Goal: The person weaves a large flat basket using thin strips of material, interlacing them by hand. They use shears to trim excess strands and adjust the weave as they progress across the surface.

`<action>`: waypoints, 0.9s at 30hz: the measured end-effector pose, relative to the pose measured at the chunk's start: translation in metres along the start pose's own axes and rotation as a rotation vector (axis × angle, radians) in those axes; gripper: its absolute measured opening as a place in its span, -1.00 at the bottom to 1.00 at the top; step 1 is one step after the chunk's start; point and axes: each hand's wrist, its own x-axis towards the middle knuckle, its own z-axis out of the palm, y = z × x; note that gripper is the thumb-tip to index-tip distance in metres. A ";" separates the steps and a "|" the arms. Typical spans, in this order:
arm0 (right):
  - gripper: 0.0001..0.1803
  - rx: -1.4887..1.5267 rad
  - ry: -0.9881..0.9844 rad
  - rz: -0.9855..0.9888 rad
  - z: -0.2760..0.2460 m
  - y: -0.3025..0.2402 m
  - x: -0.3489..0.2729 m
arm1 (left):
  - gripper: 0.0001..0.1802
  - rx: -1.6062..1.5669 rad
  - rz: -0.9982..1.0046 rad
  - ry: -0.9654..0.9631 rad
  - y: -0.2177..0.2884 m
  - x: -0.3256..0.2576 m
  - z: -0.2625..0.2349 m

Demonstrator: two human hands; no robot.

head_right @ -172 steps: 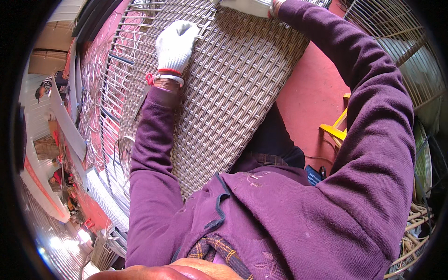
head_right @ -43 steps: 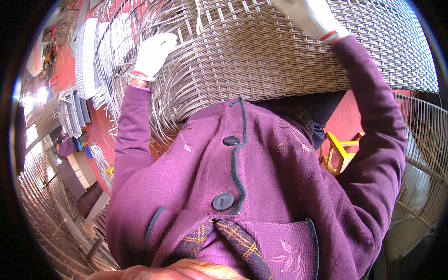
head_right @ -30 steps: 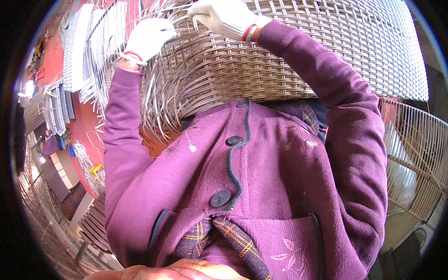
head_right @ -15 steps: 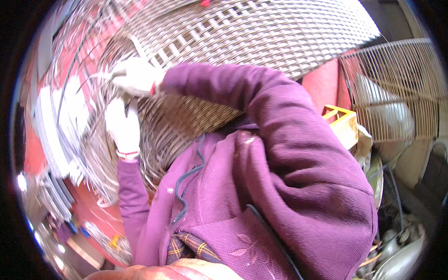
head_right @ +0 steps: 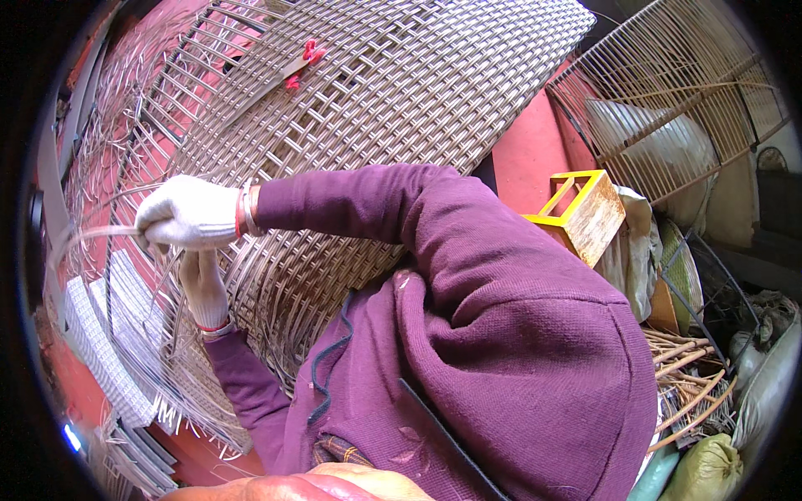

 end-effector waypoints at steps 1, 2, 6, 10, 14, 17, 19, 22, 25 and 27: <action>-0.80 0.063 -0.001 0.023 -0.006 0.003 0.002 | -0.55 -0.115 -0.014 0.005 0.003 0.003 0.001; -0.78 0.052 -0.018 0.097 -0.013 0.009 0.004 | -0.55 -0.229 -0.029 0.008 0.004 0.005 0.003; -0.72 -0.408 0.164 0.063 -0.034 0.057 0.015 | -0.55 -0.411 -0.104 -0.072 0.007 0.015 0.009; -0.81 -1.057 -0.107 0.062 -0.048 0.117 0.042 | -0.57 -0.620 -0.034 -0.019 0.004 0.022 0.013; -0.58 -1.225 -0.214 0.045 -0.051 0.161 0.077 | -0.52 -0.621 -0.034 0.026 -0.002 0.022 0.017; -0.54 -1.248 -0.299 0.099 -0.054 0.180 0.097 | -0.54 -0.775 -0.048 0.072 -0.007 0.017 0.019; -0.52 -1.133 -0.456 0.265 -0.058 0.187 0.104 | -0.54 -0.788 -0.159 0.164 -0.011 0.013 0.019; -0.50 -0.985 -0.565 0.257 -0.064 0.190 0.101 | -0.57 -0.868 -0.134 0.158 -0.018 0.013 0.020; -0.52 -1.039 -0.552 0.213 -0.069 0.187 0.088 | -0.63 -0.866 -0.139 0.192 -0.027 0.014 0.022; -0.56 -0.979 -0.491 0.231 -0.072 0.183 0.081 | -0.65 -0.848 -0.153 0.190 -0.032 0.011 0.022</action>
